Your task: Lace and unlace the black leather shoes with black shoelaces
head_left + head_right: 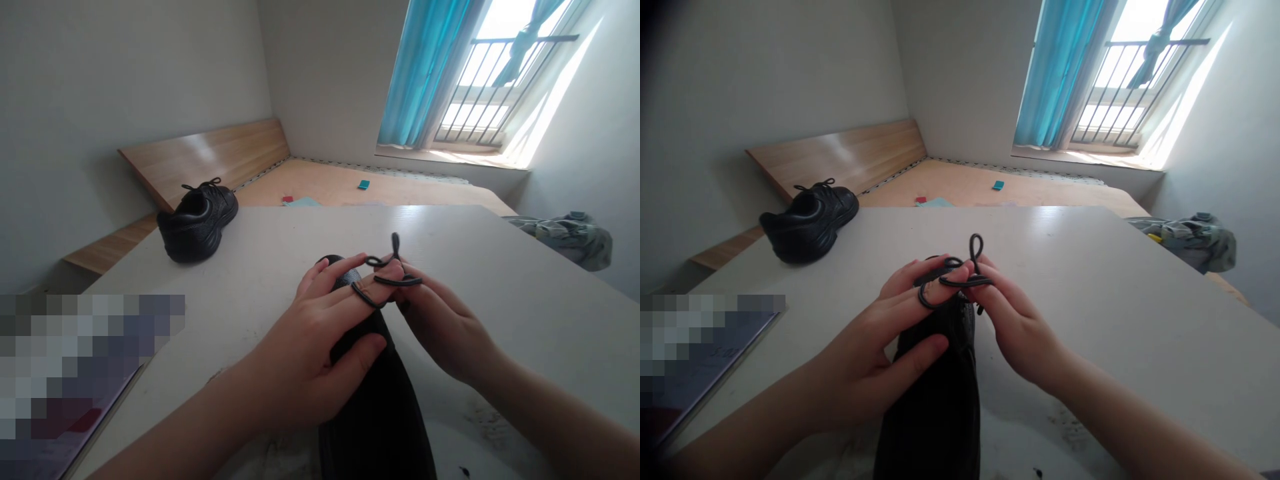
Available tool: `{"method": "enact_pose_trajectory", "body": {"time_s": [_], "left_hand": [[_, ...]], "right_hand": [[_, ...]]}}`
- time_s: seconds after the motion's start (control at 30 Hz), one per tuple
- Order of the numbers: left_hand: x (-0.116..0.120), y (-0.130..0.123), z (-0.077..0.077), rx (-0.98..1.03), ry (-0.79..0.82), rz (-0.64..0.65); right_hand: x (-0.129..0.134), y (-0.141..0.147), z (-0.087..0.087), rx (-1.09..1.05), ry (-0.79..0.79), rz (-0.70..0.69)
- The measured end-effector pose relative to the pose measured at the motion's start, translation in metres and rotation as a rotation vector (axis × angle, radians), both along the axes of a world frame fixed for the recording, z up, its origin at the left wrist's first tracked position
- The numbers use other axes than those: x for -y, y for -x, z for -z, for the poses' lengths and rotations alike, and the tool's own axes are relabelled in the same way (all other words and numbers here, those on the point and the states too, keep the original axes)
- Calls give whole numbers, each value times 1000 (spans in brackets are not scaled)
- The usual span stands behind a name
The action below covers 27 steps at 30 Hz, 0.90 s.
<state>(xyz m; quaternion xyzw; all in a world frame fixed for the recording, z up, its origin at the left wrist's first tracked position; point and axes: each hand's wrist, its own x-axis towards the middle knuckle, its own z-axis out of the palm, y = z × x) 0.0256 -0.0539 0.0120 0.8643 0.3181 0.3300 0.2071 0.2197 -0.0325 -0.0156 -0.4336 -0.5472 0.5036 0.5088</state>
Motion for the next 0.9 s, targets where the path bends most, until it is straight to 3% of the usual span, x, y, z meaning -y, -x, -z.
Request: {"method": "enact_pose_trajectory", "body": {"time_s": [0.13, 0.27, 0.33, 0.4, 0.57, 0.67, 0.77, 0.9], "left_hand": [[0, 0, -1, 52, 46, 23], [-2, 8, -10, 83, 107, 21], [-2, 11, -15, 68, 115, 8], [-2, 10, -17, 6, 138, -11], [1, 3, -14, -118, 179, -122], [0, 2, -12, -112, 146, -122], [-3, 4, -13, -104, 84, -117], [-8, 7, -11, -94, -17, -143]], "right_hand": [[-5, -1, -12, -19, -68, -47], [-29, -27, -31, -182, -86, 296], [-43, -44, -38, -215, -43, 398], [-51, -55, -41, -54, 17, 352], [-39, -49, -31, 850, 57, -120], [-31, -43, -24, 1169, 43, -212], [-30, -44, -26, 1227, -60, -142], [-18, -40, -39, 960, -506, -66]]}}
